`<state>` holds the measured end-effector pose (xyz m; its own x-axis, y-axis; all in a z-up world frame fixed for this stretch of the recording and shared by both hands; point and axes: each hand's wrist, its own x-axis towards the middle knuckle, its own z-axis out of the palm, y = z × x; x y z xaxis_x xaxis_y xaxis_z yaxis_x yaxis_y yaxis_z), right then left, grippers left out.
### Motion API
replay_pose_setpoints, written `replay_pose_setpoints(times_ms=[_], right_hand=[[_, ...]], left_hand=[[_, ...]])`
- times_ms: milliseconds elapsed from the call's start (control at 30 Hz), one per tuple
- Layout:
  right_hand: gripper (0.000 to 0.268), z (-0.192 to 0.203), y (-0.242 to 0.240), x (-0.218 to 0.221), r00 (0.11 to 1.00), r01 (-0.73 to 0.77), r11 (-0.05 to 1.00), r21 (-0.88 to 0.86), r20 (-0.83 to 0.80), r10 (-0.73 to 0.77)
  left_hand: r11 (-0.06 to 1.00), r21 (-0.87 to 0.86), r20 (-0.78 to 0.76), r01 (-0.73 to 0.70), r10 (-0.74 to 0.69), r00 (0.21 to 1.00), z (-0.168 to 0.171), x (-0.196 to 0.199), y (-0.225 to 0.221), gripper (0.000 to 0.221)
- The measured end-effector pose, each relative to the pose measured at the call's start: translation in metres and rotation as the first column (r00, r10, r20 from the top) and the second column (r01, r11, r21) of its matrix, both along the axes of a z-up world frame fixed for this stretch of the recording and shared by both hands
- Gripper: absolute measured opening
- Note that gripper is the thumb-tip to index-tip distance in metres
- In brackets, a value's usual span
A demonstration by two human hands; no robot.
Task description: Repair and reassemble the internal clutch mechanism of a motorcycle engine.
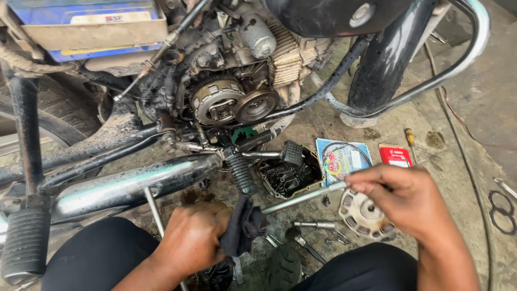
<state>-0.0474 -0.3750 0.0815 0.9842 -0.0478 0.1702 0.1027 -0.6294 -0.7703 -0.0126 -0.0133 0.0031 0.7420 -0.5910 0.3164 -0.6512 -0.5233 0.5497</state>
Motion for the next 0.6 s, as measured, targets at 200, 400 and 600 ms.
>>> replay_pose_setpoints(times_ms=[200, 400, 600], right_hand=[[0.017, 0.006, 0.007, -0.010, 0.992, -0.075, 0.992, -0.099, 0.099, 0.085], [0.030, -0.018, 0.004, -0.007, 0.995, 0.088, 0.971, 0.221, -0.063, -0.075], [0.028, -0.019, -0.005, 0.008, 0.996, 0.007, 0.954, 0.300, -0.086, 0.020]], left_hand=[[0.999, -0.043, 0.017, 0.006, -0.006, 1.000, -0.014, -0.009, -0.009, 0.024], [1.000, -0.003, -0.140, -0.004, 0.003, 0.990, -0.028, -0.016, -0.026, 0.017], [0.999, -0.013, -0.122, -0.038, 0.036, 0.992, -0.019, -0.023, -0.035, 0.023]])
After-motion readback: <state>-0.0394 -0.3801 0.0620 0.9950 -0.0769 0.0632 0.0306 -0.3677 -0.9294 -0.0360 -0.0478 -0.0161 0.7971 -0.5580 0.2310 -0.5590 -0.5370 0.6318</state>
